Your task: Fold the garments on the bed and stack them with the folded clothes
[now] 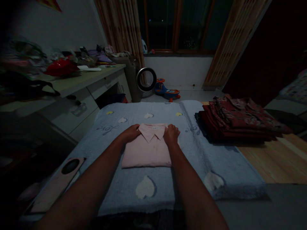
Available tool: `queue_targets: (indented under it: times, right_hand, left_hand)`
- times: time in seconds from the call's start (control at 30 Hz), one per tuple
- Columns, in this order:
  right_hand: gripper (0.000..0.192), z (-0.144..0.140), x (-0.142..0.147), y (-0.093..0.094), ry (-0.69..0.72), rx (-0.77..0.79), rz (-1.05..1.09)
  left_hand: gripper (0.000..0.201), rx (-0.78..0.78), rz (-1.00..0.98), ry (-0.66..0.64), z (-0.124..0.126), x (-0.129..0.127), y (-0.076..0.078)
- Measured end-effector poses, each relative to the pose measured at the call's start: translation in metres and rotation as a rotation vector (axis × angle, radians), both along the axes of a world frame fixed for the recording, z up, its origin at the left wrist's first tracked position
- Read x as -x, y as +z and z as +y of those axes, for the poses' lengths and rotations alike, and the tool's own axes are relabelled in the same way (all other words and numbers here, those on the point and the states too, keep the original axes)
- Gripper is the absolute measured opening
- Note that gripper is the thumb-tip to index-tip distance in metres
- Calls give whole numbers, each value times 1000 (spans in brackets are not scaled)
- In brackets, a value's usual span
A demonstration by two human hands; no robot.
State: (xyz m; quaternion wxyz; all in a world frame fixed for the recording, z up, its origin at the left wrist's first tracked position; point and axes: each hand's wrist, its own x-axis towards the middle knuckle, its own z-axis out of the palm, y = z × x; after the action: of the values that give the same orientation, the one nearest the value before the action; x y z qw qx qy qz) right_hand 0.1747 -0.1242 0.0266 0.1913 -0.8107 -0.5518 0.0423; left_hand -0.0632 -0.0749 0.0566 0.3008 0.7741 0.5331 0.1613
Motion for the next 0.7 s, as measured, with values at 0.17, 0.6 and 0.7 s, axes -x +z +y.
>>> queue_targets:
  times: [0.17,0.6,0.7]
  right_hand:
    - [26,-3,2,-3,-8,-76,-6]
    - [26,-11,8,10,-73,-47,-121]
    - [31,-27,17,18,-41,-154,-135]
  left_hand:
    - [29,-189,184,122,-5,-6,-16]
    - [23,-117,383,141,0,15,-9]
    - [16,-83,348,93,5,24,0]
